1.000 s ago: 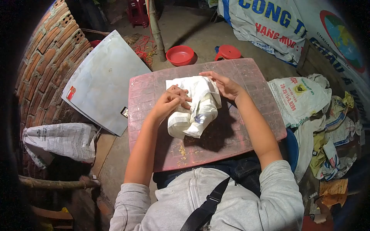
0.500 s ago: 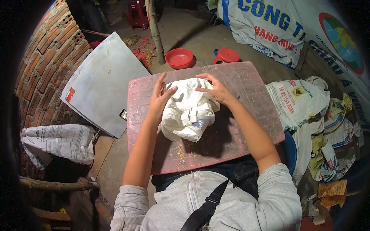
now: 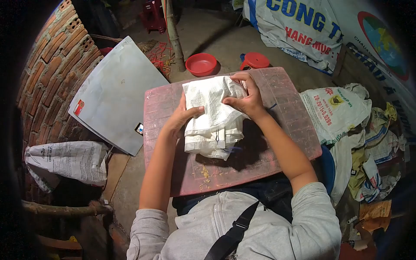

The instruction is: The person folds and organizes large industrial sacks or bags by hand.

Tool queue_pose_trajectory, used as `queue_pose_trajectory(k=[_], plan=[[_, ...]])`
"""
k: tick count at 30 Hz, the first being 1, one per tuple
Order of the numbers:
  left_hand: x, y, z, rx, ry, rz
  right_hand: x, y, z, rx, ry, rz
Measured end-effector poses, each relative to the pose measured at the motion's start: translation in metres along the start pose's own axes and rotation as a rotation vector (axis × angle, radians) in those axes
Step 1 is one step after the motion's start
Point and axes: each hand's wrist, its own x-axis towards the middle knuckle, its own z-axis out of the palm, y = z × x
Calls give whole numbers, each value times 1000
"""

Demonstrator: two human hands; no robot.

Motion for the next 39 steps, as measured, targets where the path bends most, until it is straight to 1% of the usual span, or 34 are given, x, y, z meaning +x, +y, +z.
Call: queue_pose_trajectory(k=[1,3,5,6,8,10,11,12,14,15,17,18,19,20,21,22,23,24,25,26,28,29,31,32,33,35,36,38,39], plan=[[-1,2,0,14,-45,-11,0,0,2,12,18,-18],[4,-8,-3,-21,-44,-23,-1,1,4,22,39,-36],[6,-12,-1,-58,-47,-35,-1,2,5,45,60,33],[7,-14,-1,-51,-9,-45,-2,3,5,43,61,34],[9,-16,-1,-44,29,-56,-4,0,7,201,74,275],[12,-19,-4,-82,82,33,-4,2,8,219,74,289],[13,-18,-7,-83,83,34,-3,2,9,238,74,301],[14,-16,-10,-99,153,69,-3,3,10,238,73,300],[17,-14,-19,-185,267,124,-3,-5,15,248,53,195],[18,-14,-22,-229,304,202,-3,-9,16,248,52,195],[19,-13,-32,-212,346,268,-2,-20,18,40,-186,78],[20,-16,-36,-211,347,269,-1,-26,18,-163,-289,-31],[21,-18,-37,-145,426,405,-4,-27,23,-205,-371,-27],[23,-19,-38,-77,504,540,-7,-28,27,-246,-402,-61],[23,-20,-41,-77,503,541,-8,-27,30,-288,-432,-95],[19,-14,-39,130,637,688,-11,-23,29,-270,-409,-73],[16,-10,-37,343,768,831,-14,-17,28,-269,-382,20],[16,-10,-38,562,950,853,-14,-12,26,-240,-339,22],[5,0,-28,752,965,1147,-12,-10,25,-211,-297,24],[3,-1,-36,908,946,1271,-11,-5,25,-211,-297,25],[-2,8,-46,1205,870,1475,-12,7,27,47,-57,239],[-3,9,-50,1369,860,1445,-12,11,26,48,-58,238],[3,1,-46,1543,814,1290,-12,15,24,136,54,383],[6,-6,-41,1613,744,1023,-13,15,25,157,81,414],[8,-11,-38,1710,616,899,-14,17,26,157,81,412],[12,-20,-20,1859,532,1015,-16,22,27,111,74,402],[12,-23,-11,1857,531,1017,-17,23,26,108,75,402],[3,-18,6,1772,532,799,-18,17,28,-145,25,272],[-1,-14,9,1773,533,792,-18,13,29,-143,22,275]])
